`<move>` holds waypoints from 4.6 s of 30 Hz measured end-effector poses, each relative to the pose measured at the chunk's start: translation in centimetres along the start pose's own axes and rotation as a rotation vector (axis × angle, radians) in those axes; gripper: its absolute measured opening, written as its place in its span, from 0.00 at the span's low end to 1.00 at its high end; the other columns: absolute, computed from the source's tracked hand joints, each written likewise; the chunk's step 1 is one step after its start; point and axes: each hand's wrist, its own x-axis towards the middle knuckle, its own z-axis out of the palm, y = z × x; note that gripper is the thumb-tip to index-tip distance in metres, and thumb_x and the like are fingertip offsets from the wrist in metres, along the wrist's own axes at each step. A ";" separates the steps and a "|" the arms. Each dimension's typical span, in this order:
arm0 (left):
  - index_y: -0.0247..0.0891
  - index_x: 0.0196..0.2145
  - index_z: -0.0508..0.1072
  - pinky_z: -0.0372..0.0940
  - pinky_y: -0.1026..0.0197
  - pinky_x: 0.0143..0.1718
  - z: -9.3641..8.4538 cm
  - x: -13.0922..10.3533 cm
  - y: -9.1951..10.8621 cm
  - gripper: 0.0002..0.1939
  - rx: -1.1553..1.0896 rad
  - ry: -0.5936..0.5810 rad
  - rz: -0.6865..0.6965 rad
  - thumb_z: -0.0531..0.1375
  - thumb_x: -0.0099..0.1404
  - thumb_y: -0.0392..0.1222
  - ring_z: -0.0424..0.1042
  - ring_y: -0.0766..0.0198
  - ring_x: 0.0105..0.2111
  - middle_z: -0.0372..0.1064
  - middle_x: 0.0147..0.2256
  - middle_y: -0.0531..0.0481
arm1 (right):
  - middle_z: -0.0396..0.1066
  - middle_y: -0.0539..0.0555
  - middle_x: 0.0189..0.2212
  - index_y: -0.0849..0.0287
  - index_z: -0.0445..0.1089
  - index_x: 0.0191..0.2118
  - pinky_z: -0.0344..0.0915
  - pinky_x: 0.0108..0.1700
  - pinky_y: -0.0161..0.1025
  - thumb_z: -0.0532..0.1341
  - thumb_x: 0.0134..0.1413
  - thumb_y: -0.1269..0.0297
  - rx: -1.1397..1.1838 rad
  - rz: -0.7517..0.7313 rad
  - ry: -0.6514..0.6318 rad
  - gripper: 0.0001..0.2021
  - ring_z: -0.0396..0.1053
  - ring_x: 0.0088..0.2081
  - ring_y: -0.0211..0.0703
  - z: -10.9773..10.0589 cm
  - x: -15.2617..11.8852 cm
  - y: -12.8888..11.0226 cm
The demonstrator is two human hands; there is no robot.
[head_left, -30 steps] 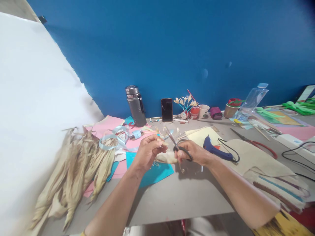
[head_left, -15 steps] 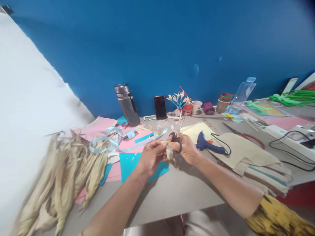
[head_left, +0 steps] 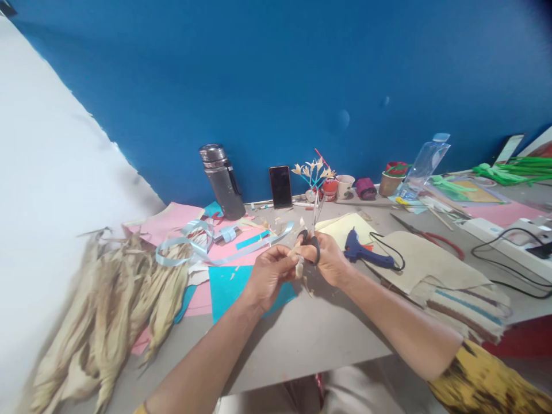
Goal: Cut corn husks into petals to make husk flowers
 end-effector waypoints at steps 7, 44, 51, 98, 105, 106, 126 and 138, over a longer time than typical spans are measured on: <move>0.36 0.21 0.67 0.59 0.65 0.26 0.1 -0.2 0.0 0.13 -0.056 -0.135 -0.011 0.69 0.50 0.38 0.63 0.70 0.21 0.63 0.20 0.55 | 0.63 0.46 0.22 0.60 0.68 0.28 0.53 0.24 0.33 0.71 0.36 0.63 0.105 -0.020 0.053 0.13 0.56 0.23 0.33 0.0 0.2 0.7; 0.36 0.22 0.69 0.60 0.62 0.30 -1.3 0.3 1.8 0.07 -0.028 -0.008 0.196 0.64 0.51 0.39 0.65 0.66 0.25 0.66 0.22 0.51 | 0.71 0.54 0.23 0.63 0.72 0.27 0.52 0.27 0.35 0.64 0.48 0.36 -0.387 0.086 -0.436 0.28 0.62 0.25 0.37 -1.8 0.0 -0.3; 0.36 0.21 0.69 0.61 0.62 0.29 -1.5 0.2 2.2 0.05 0.068 0.015 0.234 0.62 0.49 0.38 0.66 0.66 0.23 0.67 0.21 0.52 | 0.71 0.55 0.22 0.64 0.72 0.26 0.53 0.26 0.35 0.64 0.49 0.35 -0.429 0.133 -0.587 0.30 0.64 0.24 0.38 -2.1 0.0 0.0; 0.36 0.22 0.68 0.65 0.62 0.27 -2.1 0.1 3.0 0.04 0.211 -0.134 0.053 0.62 0.48 0.36 0.73 0.63 0.21 0.72 0.22 0.49 | 0.68 0.48 0.24 0.61 0.71 0.33 0.60 0.29 0.34 0.73 0.38 0.54 -0.201 0.065 -0.143 0.19 0.63 0.26 0.36 -0.9 0.2 -0.4; 0.37 0.21 0.68 0.59 0.65 0.24 -1.1 -0.5 2.6 0.03 0.478 -0.184 0.049 0.58 0.46 0.32 0.67 0.67 0.19 0.66 0.17 0.54 | 0.66 0.47 0.23 0.62 0.71 0.32 0.58 0.26 0.33 0.72 0.37 0.58 -0.226 0.063 -0.175 0.16 0.61 0.24 0.34 -0.8 0.0 -0.3; 0.37 0.20 0.68 0.59 0.65 0.24 -1.0 -0.5 2.6 0.03 0.487 -0.174 0.048 0.58 0.46 0.32 0.66 0.67 0.20 0.66 0.18 0.54 | 0.66 0.46 0.22 0.62 0.71 0.31 0.57 0.26 0.33 0.72 0.37 0.59 -0.237 0.062 -0.173 0.16 0.60 0.24 0.34 -0.8 0.0 -0.3; 0.36 0.27 0.71 0.62 0.63 0.29 -0.3 0.1 0.1 0.11 -0.152 -0.182 -0.006 0.69 0.54 0.42 0.66 0.66 0.25 0.67 0.24 0.51 | 0.65 0.46 0.21 0.58 0.65 0.31 0.55 0.21 0.33 0.71 0.38 0.59 0.208 0.093 -0.021 0.16 0.62 0.20 0.36 0.6 -0.2 0.5; 0.36 0.24 0.69 0.65 0.63 0.32 -0.8 0.1 2.0 0.08 -0.208 0.045 0.129 0.66 0.51 0.38 0.68 0.66 0.30 0.67 0.27 0.52 | 0.62 0.47 0.22 0.61 0.71 0.28 0.50 0.25 0.33 0.71 0.42 0.55 -0.057 0.078 -0.097 0.16 0.54 0.23 0.33 -0.4 -0.1 1.0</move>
